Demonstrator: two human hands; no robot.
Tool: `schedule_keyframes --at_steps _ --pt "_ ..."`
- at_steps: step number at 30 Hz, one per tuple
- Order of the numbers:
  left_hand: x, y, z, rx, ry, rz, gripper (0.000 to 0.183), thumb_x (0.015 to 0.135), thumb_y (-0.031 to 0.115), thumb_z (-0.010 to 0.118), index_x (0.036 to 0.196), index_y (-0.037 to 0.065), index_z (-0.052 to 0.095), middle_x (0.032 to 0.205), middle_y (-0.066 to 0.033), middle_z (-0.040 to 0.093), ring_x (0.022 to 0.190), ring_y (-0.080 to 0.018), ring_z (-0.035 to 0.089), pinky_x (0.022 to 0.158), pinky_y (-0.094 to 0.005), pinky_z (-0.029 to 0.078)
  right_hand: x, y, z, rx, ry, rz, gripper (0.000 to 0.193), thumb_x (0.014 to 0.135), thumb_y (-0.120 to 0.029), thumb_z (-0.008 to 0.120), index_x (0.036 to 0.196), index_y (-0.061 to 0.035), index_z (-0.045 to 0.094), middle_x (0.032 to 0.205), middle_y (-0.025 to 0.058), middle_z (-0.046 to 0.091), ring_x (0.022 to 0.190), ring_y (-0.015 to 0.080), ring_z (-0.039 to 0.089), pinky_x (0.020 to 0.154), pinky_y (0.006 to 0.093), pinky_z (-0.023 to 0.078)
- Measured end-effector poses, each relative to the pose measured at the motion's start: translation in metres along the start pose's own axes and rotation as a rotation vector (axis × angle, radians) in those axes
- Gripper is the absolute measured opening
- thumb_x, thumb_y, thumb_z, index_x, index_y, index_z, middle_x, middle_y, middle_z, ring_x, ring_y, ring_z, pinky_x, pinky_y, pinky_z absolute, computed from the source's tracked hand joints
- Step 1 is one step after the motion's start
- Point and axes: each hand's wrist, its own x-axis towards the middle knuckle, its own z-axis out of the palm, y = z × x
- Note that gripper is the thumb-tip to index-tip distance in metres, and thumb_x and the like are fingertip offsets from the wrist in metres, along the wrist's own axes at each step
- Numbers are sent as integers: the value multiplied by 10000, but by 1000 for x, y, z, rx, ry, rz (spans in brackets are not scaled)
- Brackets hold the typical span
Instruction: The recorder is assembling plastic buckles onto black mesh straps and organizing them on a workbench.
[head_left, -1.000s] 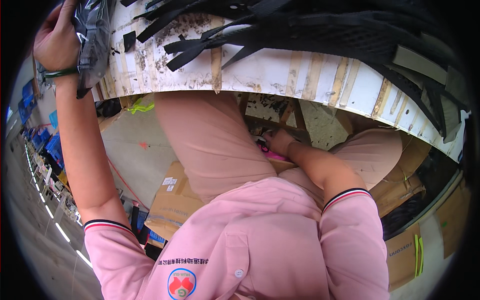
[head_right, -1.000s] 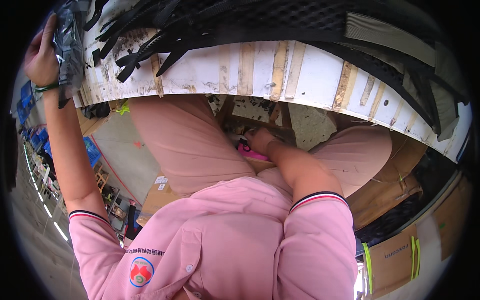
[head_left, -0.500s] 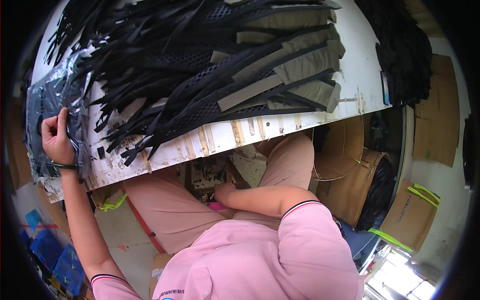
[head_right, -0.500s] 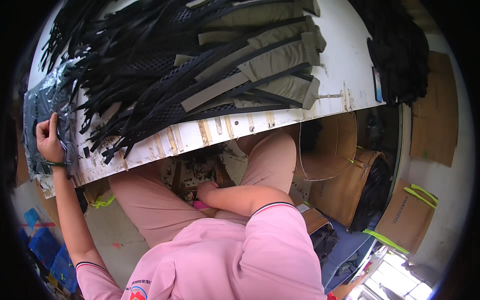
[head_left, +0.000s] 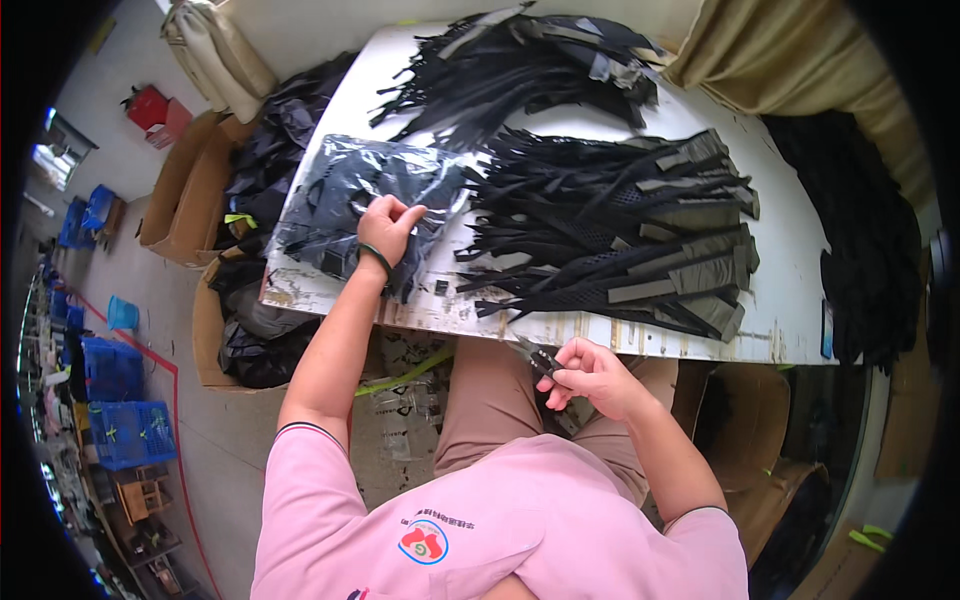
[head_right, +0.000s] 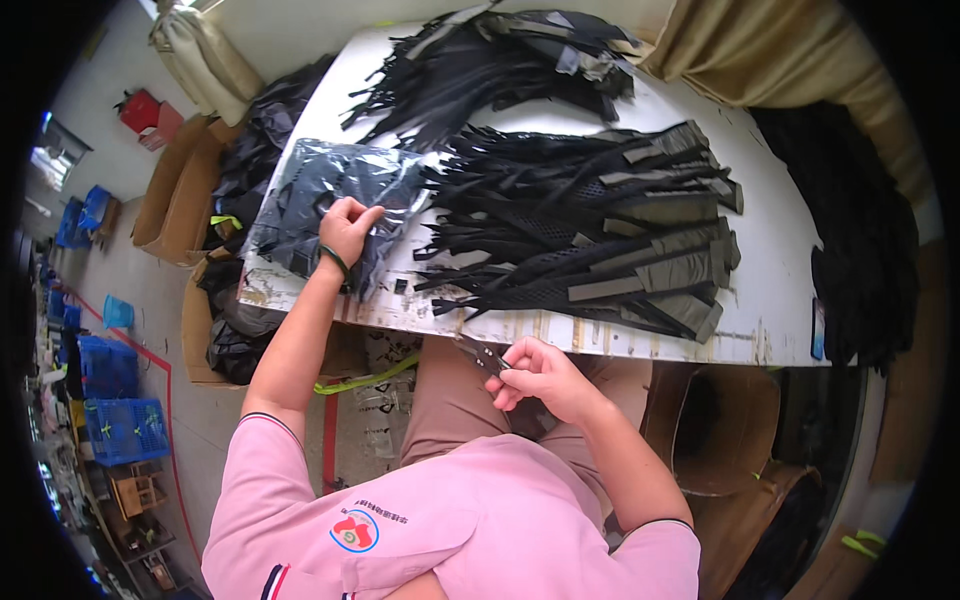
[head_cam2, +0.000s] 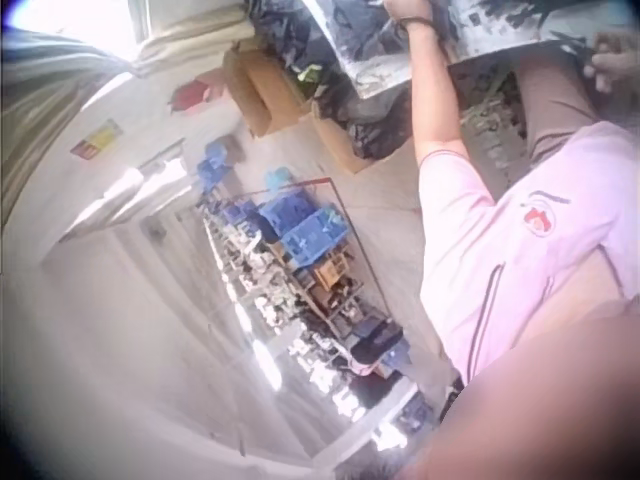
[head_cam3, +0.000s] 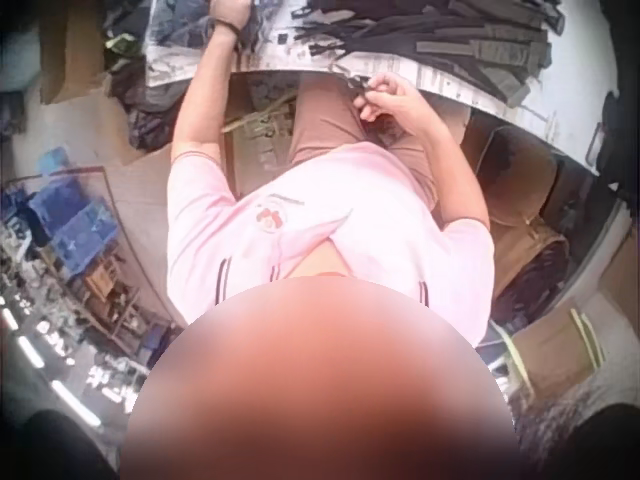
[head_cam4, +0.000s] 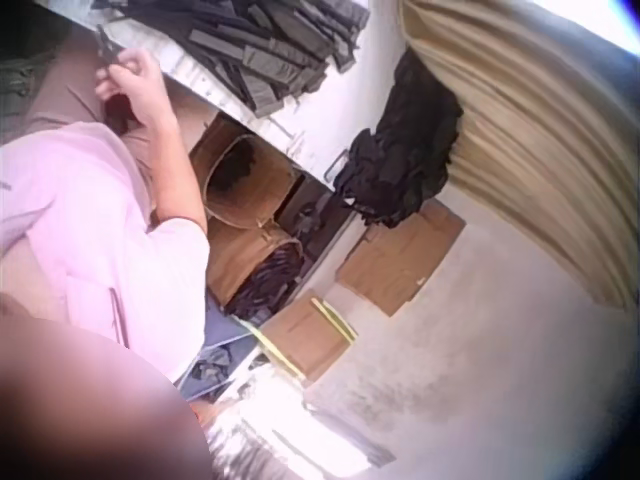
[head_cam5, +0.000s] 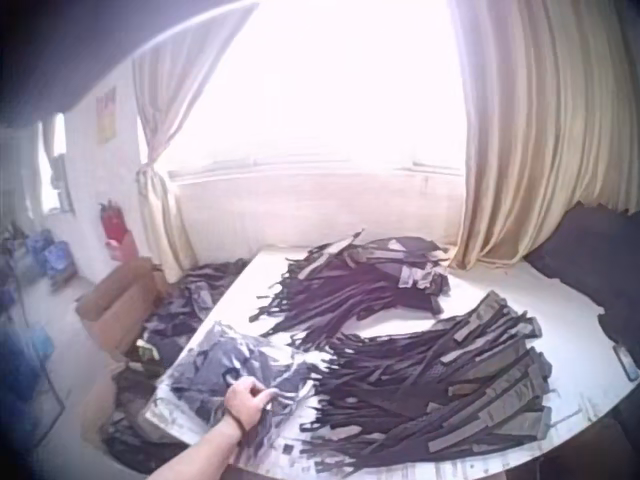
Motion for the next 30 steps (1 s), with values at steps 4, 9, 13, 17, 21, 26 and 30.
schedule_keyframes --at_steps 4,9,13,17,21,26,30 --pt "12 5 -32 59 -257 -97 324 740 306 759 695 22 611 696 -108 611 641 -233 583 617 -349 462 69 -40 52 -96 -96 -68 295 931 -75 493 1217 -22 450 863 106 628 587 130 587 548 254 484" --pt "18 26 -40 122 -311 -99 299 735 275 760 721 25 598 707 -117 623 650 -242 598 619 -352 472 161 -78 76 -482 180 -148 291 914 -217 587 1149 -45 578 694 7 548 530 64 478 398 218 335" --pt "14 16 -37 114 -278 -27 295 737 254 770 705 24 588 633 -70 601 568 -150 536 555 -305 440 198 -83 70 -674 278 -244 300 860 -193 629 1082 8 613 776 95 637 564 152 583 453 303 456" --pt "8 21 -39 101 -274 -41 290 742 252 763 701 25 587 640 -75 598 573 -161 539 557 -313 440 201 -73 67 -779 250 -60 297 849 -207 629 1049 13 629 797 107 649 587 172 606 515 308 491" --pt "4 24 -39 96 -261 -19 294 743 247 754 700 14 579 658 -95 586 590 -198 544 570 -329 441 198 -68 68 -921 300 -129 302 845 -204 617 1065 2 624 859 145 671 630 241 654 543 342 520" --pt "1 23 -38 127 -246 48 286 741 230 752 688 12 574 674 -118 589 610 -236 563 582 -346 445 195 -72 75 -979 309 -32 313 838 -207 609 1067 6 604 885 164 665 658 266 666 559 361 535" --pt "-1 23 -37 106 -235 60 285 742 223 751 682 10 572 674 -117 588 612 -235 562 584 -345 445 194 -69 73 -1025 314 -36 282 849 -211 615 1046 -10 594 835 103 627 681 182 625 500 326 538"
